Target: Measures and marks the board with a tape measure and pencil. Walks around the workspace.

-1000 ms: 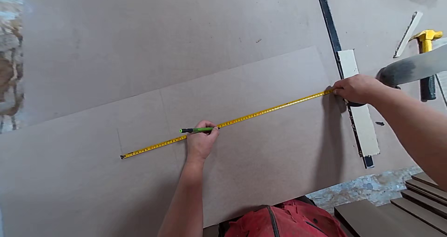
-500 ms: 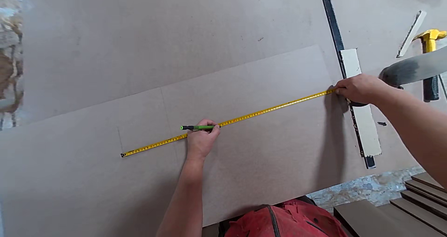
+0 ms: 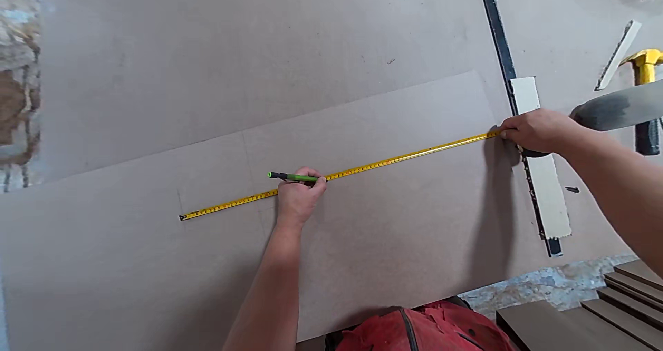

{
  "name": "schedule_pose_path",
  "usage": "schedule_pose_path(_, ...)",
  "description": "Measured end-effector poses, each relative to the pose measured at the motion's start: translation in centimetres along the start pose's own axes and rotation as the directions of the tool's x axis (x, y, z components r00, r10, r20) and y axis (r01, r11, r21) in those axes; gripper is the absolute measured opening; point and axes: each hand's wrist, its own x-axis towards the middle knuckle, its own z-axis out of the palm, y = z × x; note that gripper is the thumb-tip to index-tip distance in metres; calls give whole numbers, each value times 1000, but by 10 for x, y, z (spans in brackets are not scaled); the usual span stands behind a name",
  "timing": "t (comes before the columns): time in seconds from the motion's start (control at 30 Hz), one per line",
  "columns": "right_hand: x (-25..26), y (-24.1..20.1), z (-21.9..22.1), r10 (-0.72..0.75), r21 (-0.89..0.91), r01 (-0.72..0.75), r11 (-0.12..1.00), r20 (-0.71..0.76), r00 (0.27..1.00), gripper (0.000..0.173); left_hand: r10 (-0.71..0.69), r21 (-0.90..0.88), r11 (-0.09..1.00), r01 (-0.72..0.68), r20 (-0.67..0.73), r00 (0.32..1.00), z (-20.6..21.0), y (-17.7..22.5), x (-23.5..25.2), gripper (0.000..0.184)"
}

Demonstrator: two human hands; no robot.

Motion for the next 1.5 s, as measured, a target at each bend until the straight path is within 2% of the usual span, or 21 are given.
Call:
schedule_pose_path(0.43,45,-8,-36,0,-26,-1,1000,-31,1000,27,-15,27,1000,15,5,1000,-7,11,64,5)
schedule_pose_path(0.63,50,-11,-41,3,-45,-4,999,-15,1000,26,-26,18,1000,26,31,999,-10,17,71,6)
schedule_pose_path(0.83,33,-6,-25,9,-18,-9,1000,-10,1000,25,-48,34,998,46,41,998,-9,13,51,4)
schedule_pose_path(1.27,-39,1,32,33,-10,-33,999,11,999,22,-52,25,998,51,43,998,-1,2,-26,5)
schedule_pose_path(1.33,-45,-1,36,59,-24,-59,998,29,998,22,-88,-11,996,89,76,993,-3,3,-27,4)
schedule_pose_path(1.4,-54,-7,37,84,-22,-84,996,12,996,22,-126,-123,983,137,94,988,-11,0,-28,3)
schedule_pose_path(1.5,-83,-17,46,44,-2,-44,999,-57,997,20,-161,-212,965,155,-11,987,-35,-7,-55,4)
